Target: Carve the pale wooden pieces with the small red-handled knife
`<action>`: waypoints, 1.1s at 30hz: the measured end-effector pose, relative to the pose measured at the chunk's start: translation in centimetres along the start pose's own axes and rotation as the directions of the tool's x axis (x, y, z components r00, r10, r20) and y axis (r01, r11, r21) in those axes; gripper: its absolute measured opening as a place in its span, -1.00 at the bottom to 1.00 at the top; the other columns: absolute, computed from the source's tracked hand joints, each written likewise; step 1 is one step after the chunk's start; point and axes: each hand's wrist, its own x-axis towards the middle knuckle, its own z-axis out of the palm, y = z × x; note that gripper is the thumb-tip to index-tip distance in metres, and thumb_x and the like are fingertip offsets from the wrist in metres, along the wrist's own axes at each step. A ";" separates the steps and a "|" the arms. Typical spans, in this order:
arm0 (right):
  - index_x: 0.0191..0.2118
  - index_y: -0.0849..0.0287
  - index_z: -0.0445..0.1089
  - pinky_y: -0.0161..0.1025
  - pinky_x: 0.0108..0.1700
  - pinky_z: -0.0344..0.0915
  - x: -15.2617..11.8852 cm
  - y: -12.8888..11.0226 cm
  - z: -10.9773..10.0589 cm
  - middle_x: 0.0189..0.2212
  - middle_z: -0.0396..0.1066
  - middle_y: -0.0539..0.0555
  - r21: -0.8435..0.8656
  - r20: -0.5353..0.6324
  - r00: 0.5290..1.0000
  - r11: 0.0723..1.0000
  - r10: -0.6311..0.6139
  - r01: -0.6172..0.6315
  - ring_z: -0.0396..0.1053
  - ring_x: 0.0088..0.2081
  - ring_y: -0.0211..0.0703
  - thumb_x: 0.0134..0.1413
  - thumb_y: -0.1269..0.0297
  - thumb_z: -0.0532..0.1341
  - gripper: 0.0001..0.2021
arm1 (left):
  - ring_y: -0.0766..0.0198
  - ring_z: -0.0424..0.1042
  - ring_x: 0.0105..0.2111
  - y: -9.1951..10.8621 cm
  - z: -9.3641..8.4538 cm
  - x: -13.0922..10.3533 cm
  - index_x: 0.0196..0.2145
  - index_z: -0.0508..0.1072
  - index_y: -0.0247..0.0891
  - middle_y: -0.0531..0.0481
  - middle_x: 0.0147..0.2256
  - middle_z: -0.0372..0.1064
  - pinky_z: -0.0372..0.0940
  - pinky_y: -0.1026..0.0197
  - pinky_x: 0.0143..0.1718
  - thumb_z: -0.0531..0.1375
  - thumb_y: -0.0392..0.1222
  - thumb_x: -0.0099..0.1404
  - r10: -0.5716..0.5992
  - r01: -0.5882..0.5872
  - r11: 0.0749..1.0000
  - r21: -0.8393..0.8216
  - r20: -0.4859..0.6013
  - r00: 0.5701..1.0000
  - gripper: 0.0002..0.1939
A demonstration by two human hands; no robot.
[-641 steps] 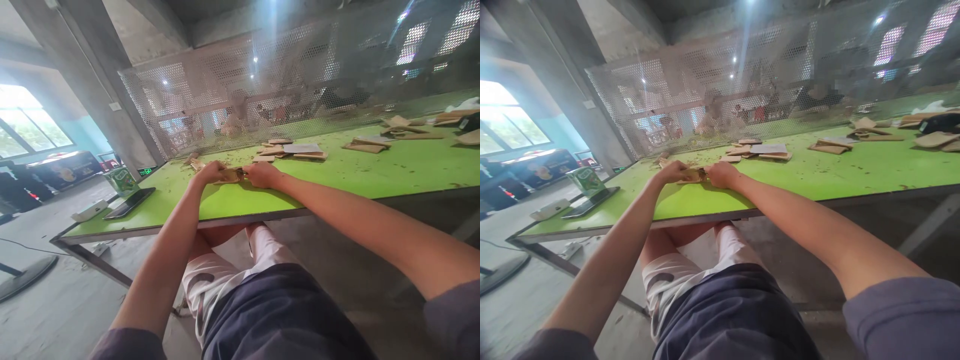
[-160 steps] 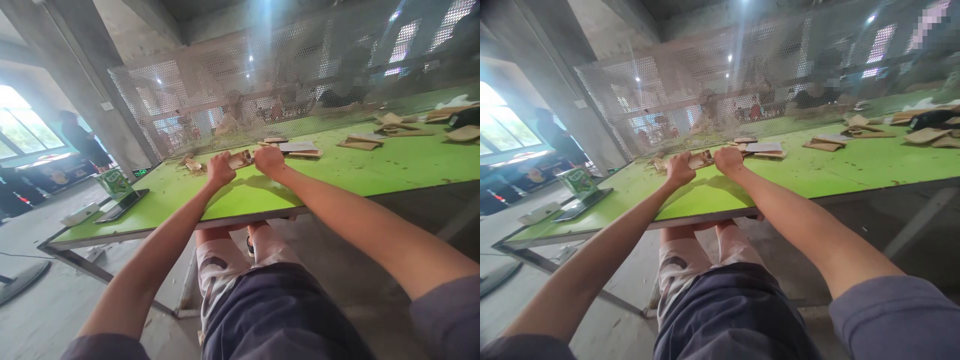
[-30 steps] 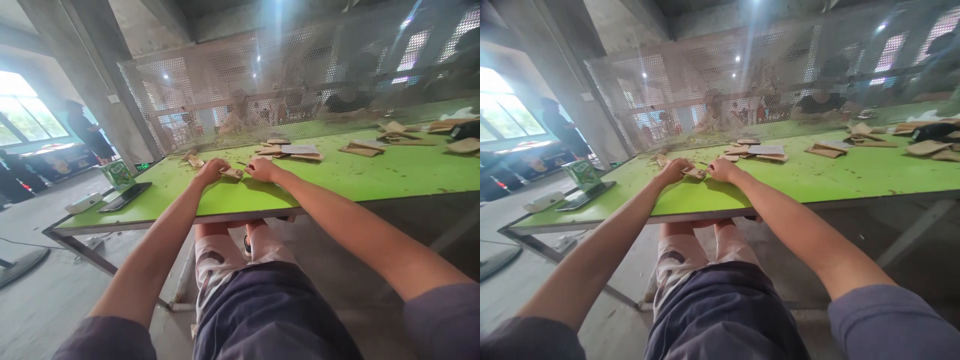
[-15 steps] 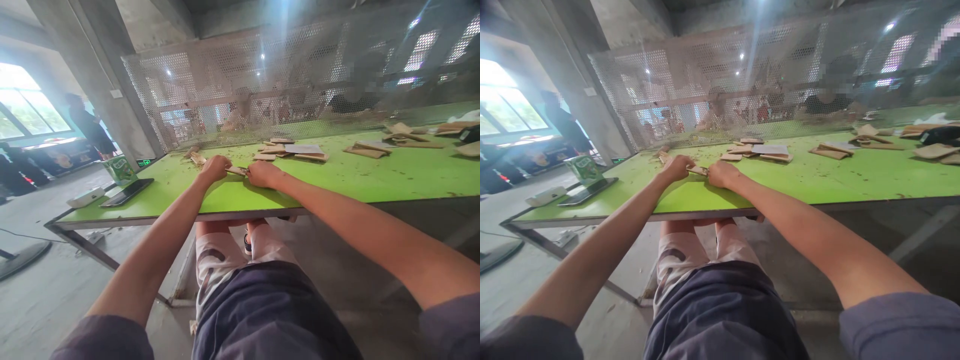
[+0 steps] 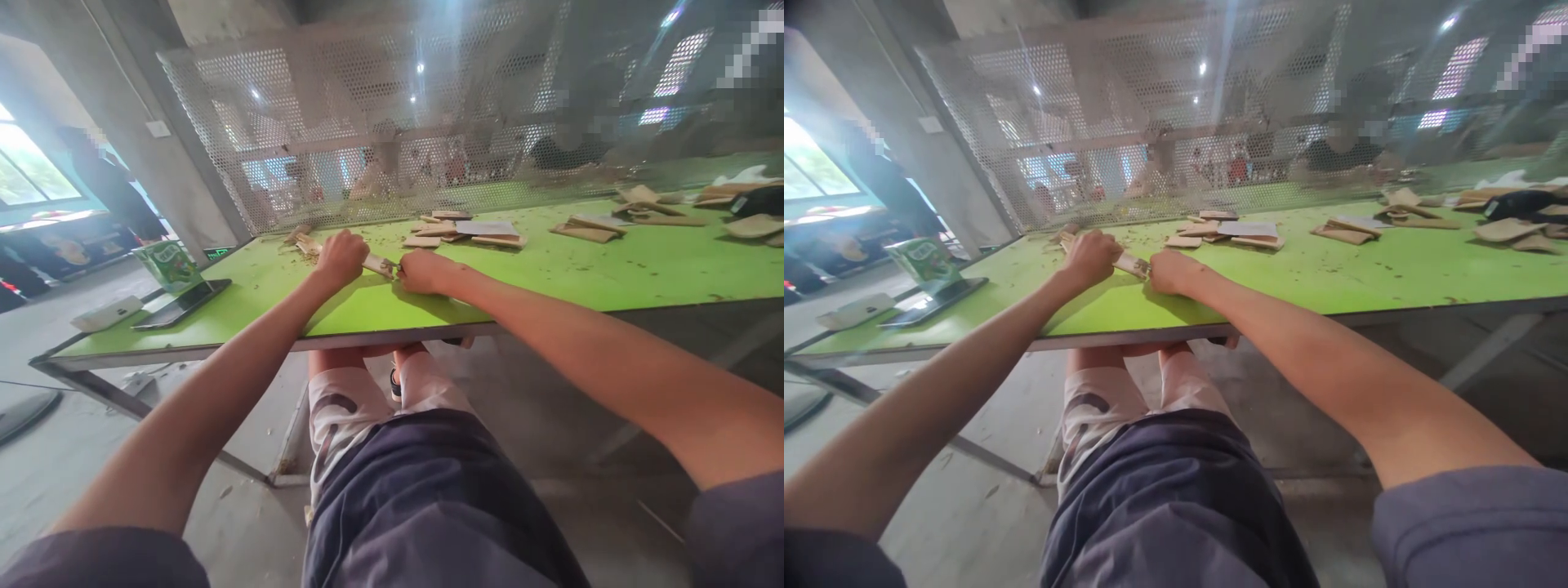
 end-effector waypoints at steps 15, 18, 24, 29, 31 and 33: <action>-0.16 0.30 0.51 -0.25 -0.37 0.22 -0.1 -0.7 -0.6 -0.25 0.52 0.34 0.000 0.056 0.997 0.999 0.048 -0.048 0.45 -0.31 0.01 0.04 0.25 0.17 -0.70 | -0.03 0.29 -0.19 0.9 -0.3 -0.9 -0.34 0.51 -0.38 -0.29 -0.30 0.40 0.17 0.04 -0.31 0.03 -0.48 0.12 0.021 -0.021 0.992 0.125 0.002 1.000 -0.73; -0.14 0.30 0.51 -0.26 -0.35 0.23 -0.5 -1.4 -0.5 -0.24 0.52 0.35 -0.009 0.024 0.997 0.997 0.078 -0.078 0.45 -0.27 0.01 0.03 0.29 0.17 -0.70 | -0.04 0.28 -0.17 0.9 -0.2 -0.9 -0.33 0.51 -0.37 -0.28 -0.30 0.40 0.15 0.05 -0.29 0.03 -0.47 0.15 0.005 -0.005 0.991 0.134 0.001 1.000 -0.73; -0.22 0.30 0.49 -0.29 -0.46 0.17 -0.1 -0.4 -0.9 -0.32 0.52 0.29 0.054 0.114 0.993 0.998 0.029 -0.035 0.41 -0.43 -0.11 0.05 0.26 0.15 -0.74 | -0.03 0.28 -0.16 0.9 -0.1 -1.0 -0.34 0.50 -0.38 -0.28 -0.31 0.39 0.13 0.06 -0.29 0.02 -0.48 0.16 0.028 -0.026 0.991 0.134 -0.016 0.999 -0.73; -0.35 0.26 0.42 -0.30 -0.55 0.10 0.0 0.7 -1.5 -0.57 0.39 0.14 0.183 0.259 0.964 0.977 0.058 -0.108 0.26 -0.61 -0.24 0.09 0.18 0.12 -0.76 | 0.00 0.29 -0.18 0.4 0.0 -0.9 -0.37 0.50 -0.35 -0.25 -0.33 0.38 0.15 0.06 -0.29 0.04 -0.49 0.09 0.068 -0.064 0.995 0.074 -0.048 0.997 -0.74; -0.35 0.21 0.36 -0.31 -0.59 0.06 -0.2 1.7 -1.4 -0.63 0.28 0.02 0.358 0.381 0.923 0.911 0.056 -0.203 0.14 -0.68 -0.31 0.12 0.13 0.09 -0.75 | 0.02 0.30 -0.18 -0.2 0.4 -0.8 -0.36 0.49 -0.33 -0.22 -0.33 0.38 0.16 0.08 -0.27 0.06 -0.50 0.04 0.107 -0.106 0.994 0.012 -0.062 0.992 -0.73; -0.36 0.17 0.31 -0.33 -0.59 0.02 -0.4 2.9 -1.1 -0.63 0.22 -0.04 0.532 0.375 0.926 0.826 -0.035 -0.184 0.05 -0.68 -0.35 0.19 0.05 0.00 -0.69 | 0.05 0.31 -0.19 -0.9 0.9 -0.8 -0.36 0.49 -0.31 -0.19 -0.33 0.39 0.18 0.10 -0.26 0.08 -0.52 -0.02 0.148 -0.154 0.983 -0.096 -0.068 0.987 -0.70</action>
